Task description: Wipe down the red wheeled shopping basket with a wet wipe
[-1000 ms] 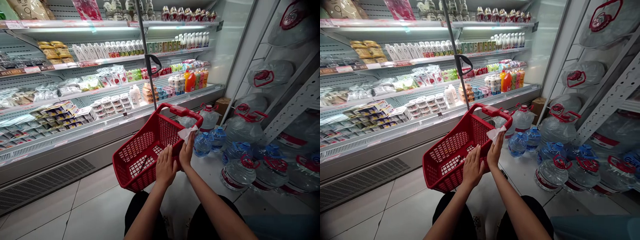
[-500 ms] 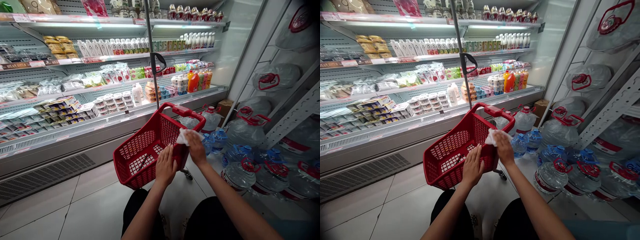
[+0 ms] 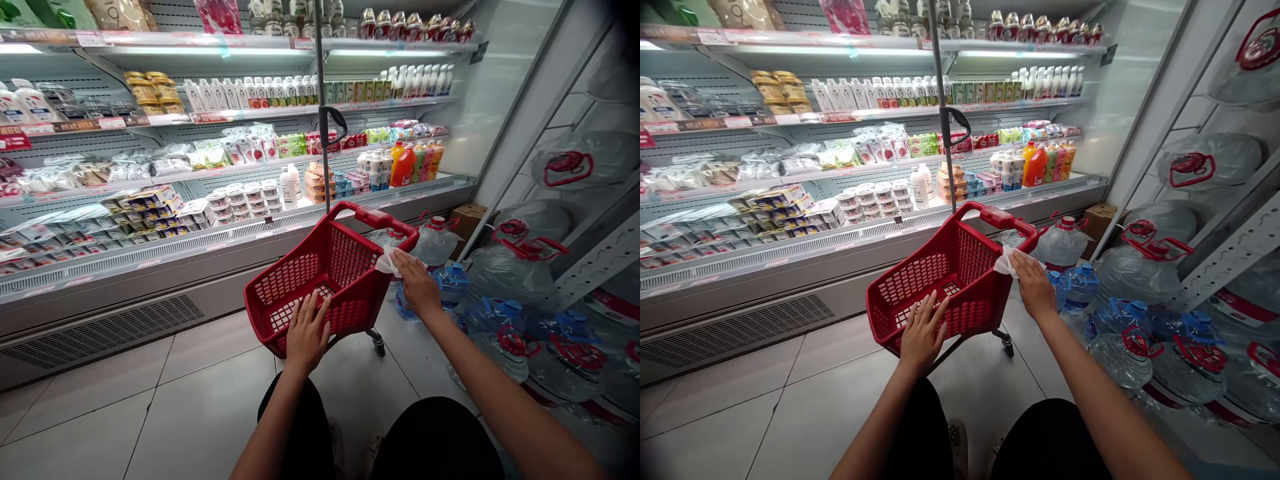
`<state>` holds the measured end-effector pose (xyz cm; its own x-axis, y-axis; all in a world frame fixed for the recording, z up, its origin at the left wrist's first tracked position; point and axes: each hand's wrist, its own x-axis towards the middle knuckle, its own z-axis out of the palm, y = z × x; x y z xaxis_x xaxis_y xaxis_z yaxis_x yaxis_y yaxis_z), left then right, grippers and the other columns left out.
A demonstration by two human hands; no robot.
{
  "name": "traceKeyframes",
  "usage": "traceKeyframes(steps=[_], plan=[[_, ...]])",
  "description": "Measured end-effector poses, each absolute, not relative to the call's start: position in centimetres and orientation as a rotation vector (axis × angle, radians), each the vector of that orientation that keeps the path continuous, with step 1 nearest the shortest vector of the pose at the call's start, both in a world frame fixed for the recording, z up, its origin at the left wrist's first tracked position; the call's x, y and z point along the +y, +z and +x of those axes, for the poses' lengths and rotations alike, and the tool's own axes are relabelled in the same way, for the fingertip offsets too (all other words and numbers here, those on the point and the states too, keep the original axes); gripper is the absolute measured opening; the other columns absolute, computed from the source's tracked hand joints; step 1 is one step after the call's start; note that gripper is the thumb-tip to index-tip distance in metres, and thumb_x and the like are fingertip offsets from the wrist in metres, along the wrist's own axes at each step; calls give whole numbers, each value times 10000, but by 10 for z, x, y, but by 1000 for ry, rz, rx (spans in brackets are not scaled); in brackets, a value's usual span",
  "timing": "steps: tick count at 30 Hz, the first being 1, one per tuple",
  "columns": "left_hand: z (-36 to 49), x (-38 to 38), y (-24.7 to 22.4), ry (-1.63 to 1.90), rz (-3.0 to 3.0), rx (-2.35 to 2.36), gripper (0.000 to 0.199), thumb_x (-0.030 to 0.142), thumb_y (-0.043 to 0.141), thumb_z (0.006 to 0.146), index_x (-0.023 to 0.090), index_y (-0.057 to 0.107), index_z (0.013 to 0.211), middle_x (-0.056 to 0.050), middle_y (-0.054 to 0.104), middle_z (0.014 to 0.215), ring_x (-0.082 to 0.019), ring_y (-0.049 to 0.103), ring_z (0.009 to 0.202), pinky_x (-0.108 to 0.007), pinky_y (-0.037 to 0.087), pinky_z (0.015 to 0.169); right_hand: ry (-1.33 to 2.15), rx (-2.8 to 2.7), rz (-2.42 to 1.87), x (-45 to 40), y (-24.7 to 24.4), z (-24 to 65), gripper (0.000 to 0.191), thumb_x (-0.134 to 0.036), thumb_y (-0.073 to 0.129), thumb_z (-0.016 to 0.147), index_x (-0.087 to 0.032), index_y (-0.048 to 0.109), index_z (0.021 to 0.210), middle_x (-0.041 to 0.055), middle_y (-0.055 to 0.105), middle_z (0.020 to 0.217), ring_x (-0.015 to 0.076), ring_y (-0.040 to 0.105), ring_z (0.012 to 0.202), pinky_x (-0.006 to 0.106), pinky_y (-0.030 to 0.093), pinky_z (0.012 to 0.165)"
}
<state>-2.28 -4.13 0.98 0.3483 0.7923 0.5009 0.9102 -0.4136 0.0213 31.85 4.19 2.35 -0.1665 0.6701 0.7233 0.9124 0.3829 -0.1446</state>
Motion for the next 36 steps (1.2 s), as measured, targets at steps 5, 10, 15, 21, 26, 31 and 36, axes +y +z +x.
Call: traceKeyframes(steps=[5,10,15,21,26,31,36], plan=[[-27,-46,3,-637,-2328,-1598,635,326,496,1020,289,320,1629,-52,314,1691,-273,362,1533,-512,285,1272,-282,-2070,-1230,32,-3,227,669,-49,351,941,-220,429,1582,70,540,1552,210,427,1490,484,329,1262],[-33,-40,2,-668,-2373,-1551,694,286,469,1011,193,222,1654,-83,347,1678,-235,352,1539,-449,301,1275,-179,-2291,-1014,17,-18,159,675,-57,364,939,-211,397,1595,55,503,1583,190,412,1498,454,335,1263],[-82,-40,2,-601,-2337,-1618,575,332,446,1044,248,357,1606,-73,399,1653,-239,405,1511,-474,310,1267,-215,-2237,-1099,48,-1,213,659,-47,352,935,-224,457,1561,56,526,1565,194,450,1472,467,355,1248],[-102,-42,-6,-589,-2327,-1698,607,431,437,1053,246,328,1621,-79,436,1631,-248,417,1504,-501,304,1260,-211,-2089,-1212,75,-2,236,640,-51,347,933,-186,484,1544,90,537,1552,218,427,1489,500,378,1238],[-60,-45,-14,-673,-2273,-1737,788,413,494,1019,187,115,1672,-126,367,1663,-277,357,1536,-527,257,1270,-139,-2209,-1098,23,-26,158,712,-18,364,901,-207,422,1585,72,547,1545,200,437,1483,464,396,1234],[-48,-48,-12,-673,-2451,-1545,881,434,547,998,173,45,1674,-129,312,1690,-251,283,1568,-467,299,1260,-111,-2346,-961,-22,-30,136,753,-30,419,893,-235,358,1614,51,496,1587,201,403,1505,479,382,1243],[-87,-28,2,-458,-2601,-1384,835,665,605,931,294,325,1625,-70,357,1678,-266,293,1563,-469,228,1285,-61,-2316,-1030,-4,-23,192,724,-23,356,926,-275,374,1605,34,503,1583,194,414,1498,494,389,1236]])
